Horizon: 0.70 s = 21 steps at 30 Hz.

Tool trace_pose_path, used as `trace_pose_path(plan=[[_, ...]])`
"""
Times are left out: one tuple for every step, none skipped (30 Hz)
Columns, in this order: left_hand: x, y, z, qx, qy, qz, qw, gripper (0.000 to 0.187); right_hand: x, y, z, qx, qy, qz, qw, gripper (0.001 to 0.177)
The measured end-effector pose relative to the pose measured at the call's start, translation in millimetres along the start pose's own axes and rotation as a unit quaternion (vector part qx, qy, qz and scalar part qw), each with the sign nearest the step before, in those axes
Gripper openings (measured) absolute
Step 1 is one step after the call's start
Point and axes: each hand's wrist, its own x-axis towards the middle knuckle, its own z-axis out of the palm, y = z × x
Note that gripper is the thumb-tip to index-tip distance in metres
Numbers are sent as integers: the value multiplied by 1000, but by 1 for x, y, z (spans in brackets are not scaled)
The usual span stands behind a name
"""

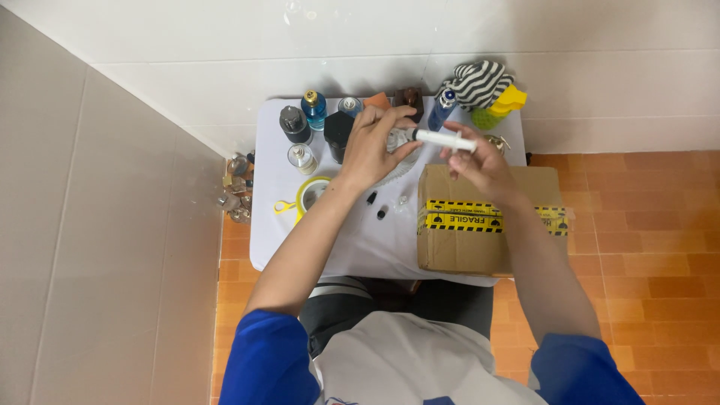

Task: Packing perfume bottles and accessories into a cardboard box for shipping

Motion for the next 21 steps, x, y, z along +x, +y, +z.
trace_pose_path(plan=[[0,1,1,0,0,0,1000,51,2,0,5,0,0,0,1000,65],[1,3,2,-8,0,3,1000,54,4,0,10,-15,-24,-27,999,66],[1,4,4,-16,1,7,1000,56,6,-1,14,-29,-47,-54,997,68],[1,7,5,-16,0,7,1000,56,7,3,18,-29,-47,-54,997,68],[1,10,7,-20,0,7,1000,56,8,7,22,-31,-38,-59,997,63],[2,13,8,-25,0,8,1000,57,10,10,26,-33,-30,-64,997,59],[0,13,10,-25,0,9,1000,57,11,18,25,-33,-30,-64,997,59],[-1,13,11,-22,-3,7,1000,59,14,26,23,-29,0,-76,997,52],[-2,12,12,-19,-5,5,1000,61,16,34,21,-26,30,-88,995,46],[-3,11,12,-18,-4,4,1000,61,15,32,22,-26,29,-88,995,46],[-3,11,11,-23,-11,1,1000,62,14,30,24,-33,42,-87,995,44],[-4,10,11,-29,-18,-3,999,63,12,29,25,-41,55,-85,994,42],[-5,12,9,-29,-18,-4,999,63,11,24,28,-41,54,-84,994,42],[-5,13,7,-16,-27,-18,999,61,11,18,32,-39,63,-89,993,43],[-5,15,5,-3,-35,-33,999,60,10,13,35,-38,71,-94,992,44],[-8,9,8,-3,-35,-32,999,60,10,7,36,-39,72,-95,992,44],[-10,3,10,26,-38,-37,998,56,10,2,37,-24,72,-103,992,45],[-13,-2,13,55,-40,-43,997,53,9,-4,38,-9,72,-110,991,47],[-14,-8,14,55,-41,-42,997,53,8,-8,38,-10,73,-110,991,47],[-16,-13,15,79,-39,-42,995,45,7,-11,37,-3,69,-112,991,47],[-17,-19,15,103,-37,-43,993,37,6,-15,37,4,65,-114,991,48]])
